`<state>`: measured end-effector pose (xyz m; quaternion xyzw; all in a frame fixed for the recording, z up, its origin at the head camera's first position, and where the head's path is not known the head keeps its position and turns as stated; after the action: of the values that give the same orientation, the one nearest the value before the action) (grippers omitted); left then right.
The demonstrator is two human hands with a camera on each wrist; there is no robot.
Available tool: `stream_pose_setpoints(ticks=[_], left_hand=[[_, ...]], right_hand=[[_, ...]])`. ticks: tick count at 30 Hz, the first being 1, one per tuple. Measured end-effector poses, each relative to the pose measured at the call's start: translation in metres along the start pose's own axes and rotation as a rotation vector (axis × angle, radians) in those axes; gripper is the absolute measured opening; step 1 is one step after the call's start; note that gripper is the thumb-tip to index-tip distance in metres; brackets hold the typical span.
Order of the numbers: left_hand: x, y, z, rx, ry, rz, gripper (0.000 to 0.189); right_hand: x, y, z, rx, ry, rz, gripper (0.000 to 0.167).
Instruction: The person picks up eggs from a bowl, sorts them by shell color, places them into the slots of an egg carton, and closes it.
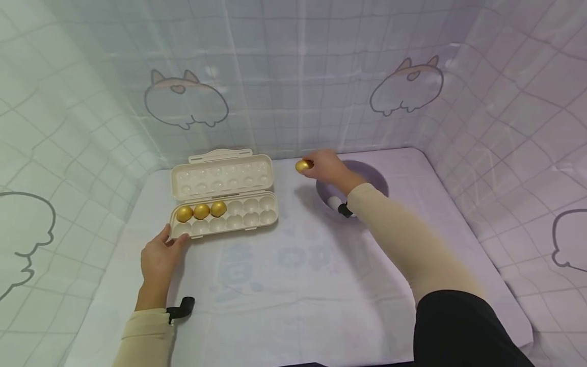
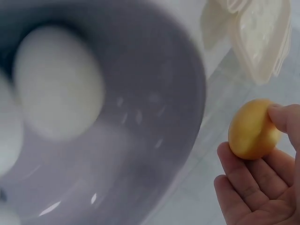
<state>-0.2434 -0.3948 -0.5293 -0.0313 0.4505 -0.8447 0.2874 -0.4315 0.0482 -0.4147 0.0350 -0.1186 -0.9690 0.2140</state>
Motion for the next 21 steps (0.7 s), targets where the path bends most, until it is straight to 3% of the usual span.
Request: stream_pose_setpoints(ticks=[17,21], left_hand=[[-0.002,-0.006,0.001,0.006,-0.033,-0.046,0.079],[-0.003,-0.007,0.002,0.015,-0.034,-0.057,0.079]], right_hand=[[0.026,0.070,-0.023,0.038,-0.015,0.117,0.031],[0.029,0.083,-0.028,0.005,-0.030,0.146,0.030]])
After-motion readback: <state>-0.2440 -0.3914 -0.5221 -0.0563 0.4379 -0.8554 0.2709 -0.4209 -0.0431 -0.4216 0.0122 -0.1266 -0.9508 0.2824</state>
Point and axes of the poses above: each hand's wrist, its own x-axis towards the middle knuckle, its own z-axis out of the back of the hand, y = z × x, the point moved 10 cm from there along x, towards the middle knuckle, and after that the axes turned 15 degrees about -x, right-handed, at the moved point
